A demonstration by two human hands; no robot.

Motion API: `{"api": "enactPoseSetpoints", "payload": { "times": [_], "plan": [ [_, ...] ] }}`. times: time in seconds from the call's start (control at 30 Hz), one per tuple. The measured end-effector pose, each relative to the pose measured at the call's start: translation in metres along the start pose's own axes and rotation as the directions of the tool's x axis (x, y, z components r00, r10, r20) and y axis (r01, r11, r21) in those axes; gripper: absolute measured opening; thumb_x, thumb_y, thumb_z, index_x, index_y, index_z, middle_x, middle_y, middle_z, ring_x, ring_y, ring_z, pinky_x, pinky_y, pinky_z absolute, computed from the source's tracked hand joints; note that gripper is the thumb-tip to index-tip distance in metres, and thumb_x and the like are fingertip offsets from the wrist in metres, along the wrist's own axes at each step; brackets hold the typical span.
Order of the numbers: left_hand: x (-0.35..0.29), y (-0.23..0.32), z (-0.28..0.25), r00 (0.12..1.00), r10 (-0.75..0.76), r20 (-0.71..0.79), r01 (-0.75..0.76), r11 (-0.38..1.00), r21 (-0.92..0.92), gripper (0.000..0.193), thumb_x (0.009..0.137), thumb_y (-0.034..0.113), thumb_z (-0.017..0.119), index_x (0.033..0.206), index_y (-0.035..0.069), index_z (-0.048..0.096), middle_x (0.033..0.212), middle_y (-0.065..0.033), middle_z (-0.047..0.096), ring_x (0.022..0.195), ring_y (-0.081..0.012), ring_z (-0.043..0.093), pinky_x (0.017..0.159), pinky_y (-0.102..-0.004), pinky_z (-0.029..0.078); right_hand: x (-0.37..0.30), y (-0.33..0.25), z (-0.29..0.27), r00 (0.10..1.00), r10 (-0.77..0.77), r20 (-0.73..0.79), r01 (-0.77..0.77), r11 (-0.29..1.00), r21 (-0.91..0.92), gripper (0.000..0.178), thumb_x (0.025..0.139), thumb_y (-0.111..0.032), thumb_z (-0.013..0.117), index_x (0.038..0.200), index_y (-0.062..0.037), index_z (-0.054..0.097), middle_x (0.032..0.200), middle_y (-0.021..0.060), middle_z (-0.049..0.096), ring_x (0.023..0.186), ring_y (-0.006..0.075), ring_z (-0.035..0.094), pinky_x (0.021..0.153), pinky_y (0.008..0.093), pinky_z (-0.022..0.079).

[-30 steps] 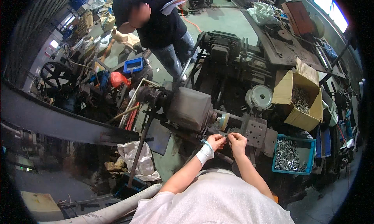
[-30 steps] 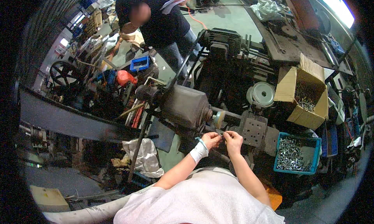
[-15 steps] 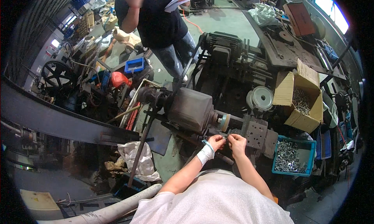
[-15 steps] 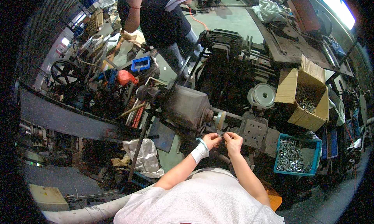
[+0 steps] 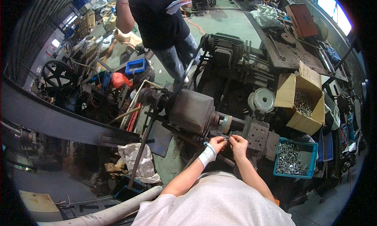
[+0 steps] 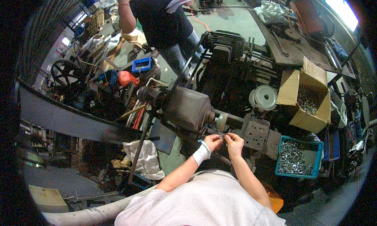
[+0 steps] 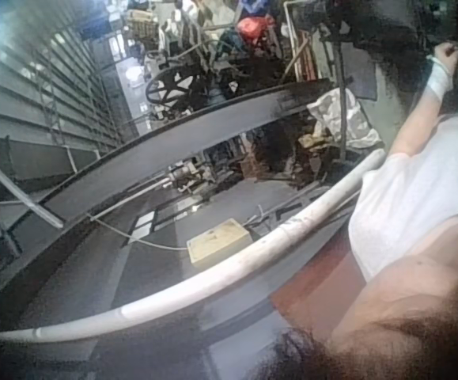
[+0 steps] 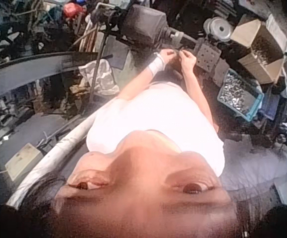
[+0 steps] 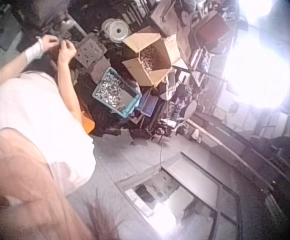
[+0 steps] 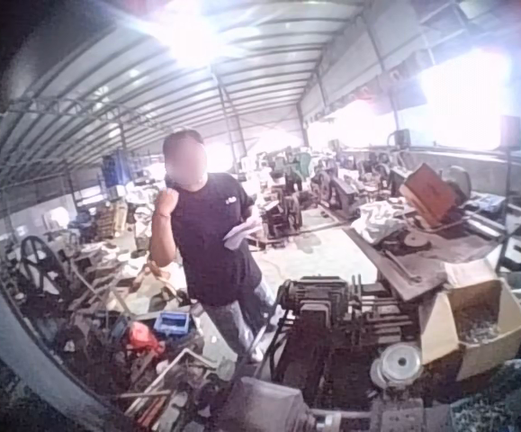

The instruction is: The person repeatedly picks up small metal parts from a blue bin and presses them against a rotating grinding wheel. After grinding, the person places the parts into a cardboard box. The task is performed one item at a time in a repetitive cycle.

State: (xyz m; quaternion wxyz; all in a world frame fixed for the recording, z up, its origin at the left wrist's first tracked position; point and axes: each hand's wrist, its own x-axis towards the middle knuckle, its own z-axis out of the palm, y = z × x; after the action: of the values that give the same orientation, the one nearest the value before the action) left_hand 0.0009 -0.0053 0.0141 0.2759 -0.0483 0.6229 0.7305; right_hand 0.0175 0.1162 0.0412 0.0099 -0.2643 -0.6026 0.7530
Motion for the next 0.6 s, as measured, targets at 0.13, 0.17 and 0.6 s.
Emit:
{"api": "enactPoseSetpoints", "payload": {
  "times": [0.13,0.17,0.6],
  "plan": [
    [0.001,-0.004,0.0,0.998,0.068,-0.009,-0.068,0.998,0.003,0.01,0.081,0.011,0.055,0.086,0.003,0.058,0.069,0.0024,0.056,0.055,-0.0044,0.048,0.05,-0.02,0.041,-0.001,0.001,0.0,1.0,0.018,0.014,-0.019,0.999,0.045,0.014,0.076,-0.006,0.06,0.085,0.0036,0.058,0.062,0.0007,0.053,0.044,0.0049,0.042,0.038,0.0185,0.029],
    [0.001,-0.006,0.0,0.998,0.067,-0.016,-0.067,0.998,-0.001,0.01,0.08,0.011,0.055,0.086,0.003,0.058,0.069,0.0024,0.056,0.055,-0.0043,0.048,0.05,-0.0199,0.041,-0.001,0.004,-0.001,1.0,0.017,0.012,-0.018,0.999,0.044,0.014,0.076,-0.007,0.06,0.085,0.0037,0.058,0.062,0.001,0.053,0.044,0.0049,0.042,0.038,0.0186,0.029],
    [-0.002,-0.017,-0.008,0.993,0.118,-0.03,-0.11,0.973,0.201,0.014,0.079,0.016,0.055,0.08,0.003,0.059,0.064,0.0015,0.055,0.054,-0.0069,0.047,0.051,-0.023,0.04,-0.012,-0.002,0.002,0.989,-0.123,0.076,0.132,0.983,-0.131,0.016,0.072,-0.007,0.06,0.082,0.0051,0.061,0.06,0.0008,0.054,0.049,0.0055,0.044,0.043,0.0216,0.035]
  ]
}}
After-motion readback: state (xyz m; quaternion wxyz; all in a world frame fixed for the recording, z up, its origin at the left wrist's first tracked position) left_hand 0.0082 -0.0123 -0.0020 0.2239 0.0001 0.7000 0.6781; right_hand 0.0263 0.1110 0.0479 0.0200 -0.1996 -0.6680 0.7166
